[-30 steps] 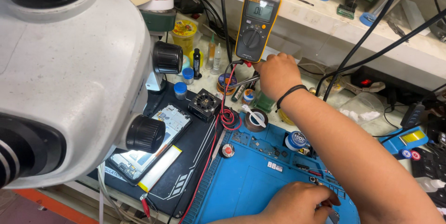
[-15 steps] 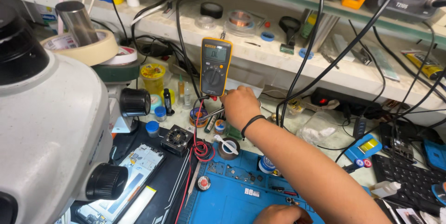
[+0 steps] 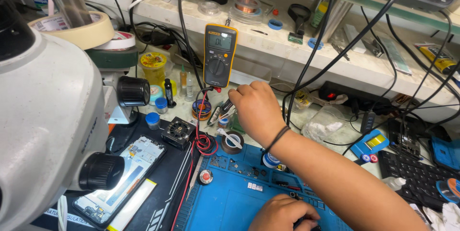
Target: The person disassembles a Samsung Galaxy A12 smartphone, removes the back cover, and detaches the camera module. They then use a UV light to inspect the camera module's circuit board.
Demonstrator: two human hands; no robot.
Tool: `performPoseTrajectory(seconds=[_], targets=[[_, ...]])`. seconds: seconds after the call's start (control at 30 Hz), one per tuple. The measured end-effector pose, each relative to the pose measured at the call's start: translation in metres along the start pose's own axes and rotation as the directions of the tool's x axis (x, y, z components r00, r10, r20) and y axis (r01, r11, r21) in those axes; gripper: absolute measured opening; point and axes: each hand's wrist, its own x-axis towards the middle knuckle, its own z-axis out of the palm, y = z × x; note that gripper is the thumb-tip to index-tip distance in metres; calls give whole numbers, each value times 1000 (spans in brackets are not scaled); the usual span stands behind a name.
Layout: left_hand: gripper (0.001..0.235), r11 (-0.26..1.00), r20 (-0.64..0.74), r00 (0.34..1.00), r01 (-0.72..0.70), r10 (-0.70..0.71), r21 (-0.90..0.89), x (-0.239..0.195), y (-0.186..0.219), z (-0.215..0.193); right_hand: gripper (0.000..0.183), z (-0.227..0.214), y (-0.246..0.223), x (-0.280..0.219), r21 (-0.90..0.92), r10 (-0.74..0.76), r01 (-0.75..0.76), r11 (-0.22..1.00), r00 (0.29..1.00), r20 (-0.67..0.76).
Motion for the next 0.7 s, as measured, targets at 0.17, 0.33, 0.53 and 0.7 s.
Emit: performPoseTrajectory(seconds=[0.17,0.33,0.53,0.7], targets=[[16,941,-185,937,-255,297,221,7,42,-38,27,-70,-13,-20,116,21,-10,993,996,-89],[17,848,-384,846,-137,369,512,18,90,-78,11,-139,4,-54,354,135,-166,921,985,109],[15,950,-106,975,-159,193,271,28,93,-74,12,-171,15,-98,415,129,-299,859,912,389],[15,997,55,998,-40,37,65,20,86,-57,16,-179,19,-126,524,44,-246,816,929,368]])
